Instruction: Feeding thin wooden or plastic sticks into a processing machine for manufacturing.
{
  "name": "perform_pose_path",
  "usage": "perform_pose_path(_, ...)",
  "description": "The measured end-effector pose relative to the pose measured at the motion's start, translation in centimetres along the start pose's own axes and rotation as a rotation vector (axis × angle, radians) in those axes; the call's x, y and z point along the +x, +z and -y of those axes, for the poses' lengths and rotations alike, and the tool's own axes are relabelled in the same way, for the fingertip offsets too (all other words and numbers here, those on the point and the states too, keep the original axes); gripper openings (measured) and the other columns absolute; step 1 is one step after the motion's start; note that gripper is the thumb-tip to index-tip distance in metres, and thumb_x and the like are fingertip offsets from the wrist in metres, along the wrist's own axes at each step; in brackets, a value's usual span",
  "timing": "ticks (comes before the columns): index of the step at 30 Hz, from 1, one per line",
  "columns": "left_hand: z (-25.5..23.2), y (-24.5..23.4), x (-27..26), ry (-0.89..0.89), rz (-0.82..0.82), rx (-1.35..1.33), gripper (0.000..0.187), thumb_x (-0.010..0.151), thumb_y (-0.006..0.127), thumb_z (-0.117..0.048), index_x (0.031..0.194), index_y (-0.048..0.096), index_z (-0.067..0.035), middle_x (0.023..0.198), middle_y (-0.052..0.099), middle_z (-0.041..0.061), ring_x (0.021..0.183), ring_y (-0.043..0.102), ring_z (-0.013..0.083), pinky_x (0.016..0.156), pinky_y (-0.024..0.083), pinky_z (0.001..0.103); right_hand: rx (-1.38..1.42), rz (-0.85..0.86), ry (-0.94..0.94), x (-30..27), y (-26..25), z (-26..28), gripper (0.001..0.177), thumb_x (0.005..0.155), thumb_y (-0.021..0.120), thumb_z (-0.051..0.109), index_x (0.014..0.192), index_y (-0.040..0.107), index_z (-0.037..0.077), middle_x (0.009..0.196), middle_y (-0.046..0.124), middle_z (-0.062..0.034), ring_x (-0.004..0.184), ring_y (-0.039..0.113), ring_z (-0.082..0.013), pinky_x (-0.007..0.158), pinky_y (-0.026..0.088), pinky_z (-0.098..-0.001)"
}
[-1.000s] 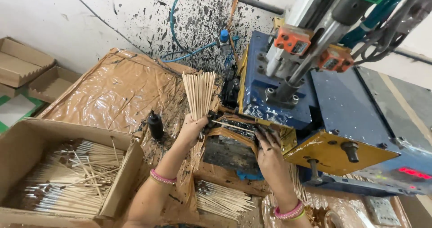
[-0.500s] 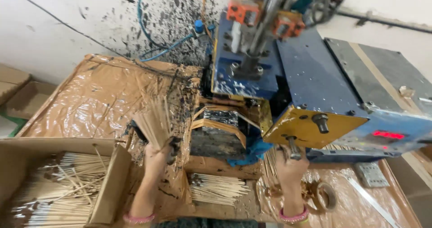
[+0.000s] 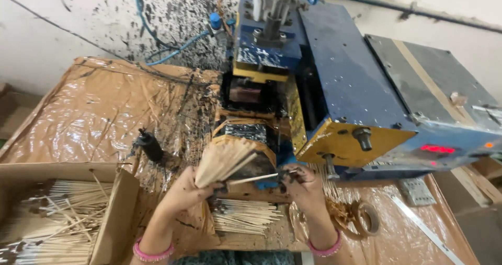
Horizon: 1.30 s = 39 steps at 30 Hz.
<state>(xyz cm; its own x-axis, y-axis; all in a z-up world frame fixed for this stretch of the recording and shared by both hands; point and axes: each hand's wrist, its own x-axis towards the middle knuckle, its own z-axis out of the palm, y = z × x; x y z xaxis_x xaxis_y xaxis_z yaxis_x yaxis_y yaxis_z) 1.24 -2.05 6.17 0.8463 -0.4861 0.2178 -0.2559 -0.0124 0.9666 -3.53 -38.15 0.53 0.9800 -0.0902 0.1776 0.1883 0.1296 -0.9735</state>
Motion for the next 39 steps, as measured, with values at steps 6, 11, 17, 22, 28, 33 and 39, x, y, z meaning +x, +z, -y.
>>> perform_pose_path(6, 4.4, -6.3, 5.7, 0.136, -0.391, -0.149, 0.019, 0.082, 0.067, 0.010, 0.098, 0.076, 0.005, 0.087, 0.071, 0.000, 0.077, 0.062, 0.0083, 0.064, 0.050, 0.026, -1.018, 0.183, -0.902, 5.9, 8.5, 10.1, 0.024, 0.097, 0.071, 0.004, 0.121, 0.065, 0.005, 0.110, 0.072, -0.0105, 0.110, 0.066, -0.0293, 0.105, 0.051, -0.0390)
perform_pose_path(11, 5.6, -4.4, 10.3, 0.002, -0.457, -0.270, 0.016, 0.083, 0.069, 0.000, 0.098, 0.074, 0.003, 0.081, 0.070, -0.002, 0.069, 0.061, 0.0084, 0.061, 0.050, 0.026, -1.334, 0.180, -0.739, 8.0, 8.9, 9.5, 0.036, 0.087, 0.067, 0.008, 0.123, 0.066, 0.005, 0.122, 0.070, -0.0190, 0.124, 0.055, -0.0429, 0.110, 0.043, -0.0472)
perform_pose_path(17, 8.5, -3.4, 11.6, -0.059, -0.443, -0.537, 0.011, 0.085, 0.067, -0.004, 0.093, 0.070, 0.002, 0.075, 0.064, -0.001, 0.061, 0.055, 0.0083, 0.054, 0.044, 0.028, -1.234, 0.103, -0.475, 6.4, 8.4, 9.2, 0.047, 0.093, 0.048, 0.003, 0.138, 0.060, 0.007, 0.140, 0.061, -0.0260, 0.133, 0.050, -0.0444, 0.086, 0.053, -0.0437)
perform_pose_path(22, 6.3, -3.0, 10.3, -0.099, -0.439, -0.561, 0.004, 0.085, 0.063, -0.003, 0.087, 0.065, -0.001, 0.068, 0.061, -0.001, 0.054, 0.053, 0.0104, 0.048, 0.043, 0.029, -1.428, -0.018, 0.003, 6.8, 8.9, 9.9, 0.036, 0.102, 0.052, 0.029, 0.136, 0.063, 0.022, 0.124, 0.072, -0.0110, 0.099, 0.073, -0.0305, 0.078, 0.060, -0.0398)
perform_pose_path(28, 9.8, -0.8, 3.0, -0.163, -0.646, -0.076, 0.011, 0.093, 0.063, -0.009, 0.096, 0.070, 0.000, 0.067, 0.062, 0.005, 0.051, 0.054, 0.0127, 0.044, 0.043, 0.034, -1.192, -0.094, -0.786, 3.7, 5.0, 9.4, 0.029, 0.093, 0.061, 0.012, 0.120, 0.073, 0.018, 0.107, 0.076, -0.0074, 0.090, 0.073, -0.0272, 0.078, 0.058, -0.0388)
perform_pose_path(33, 17.4, -1.1, -7.0, -0.079, -0.865, 0.135, 0.026, 0.090, 0.064, -0.001, 0.115, 0.070, 0.005, 0.088, 0.067, 0.008, 0.075, 0.060, 0.0138, 0.062, 0.048, 0.030, -1.122, -0.510, -0.494, -0.6, -7.2, 3.1, 0.023, 0.088, 0.073, 0.010, 0.111, 0.074, 0.010, 0.101, 0.073, -0.0117, 0.085, 0.070, -0.0281, 0.079, 0.055, -0.0395)
perform_pose_path(39, 12.8, 1.2, -8.7, -0.001, -0.674, 0.091, 0.019, 0.092, 0.064, 0.005, 0.109, 0.072, 0.001, 0.093, 0.073, 0.006, 0.080, 0.066, 0.0118, 0.066, 0.054, 0.027, -1.049, -0.516, -0.369, -4.5, -0.6, 4.9, 0.029, 0.085, 0.074, 0.003, 0.113, 0.067, 0.003, 0.101, 0.070, -0.0155, 0.088, 0.062, -0.0271, 0.083, 0.050, -0.0346)
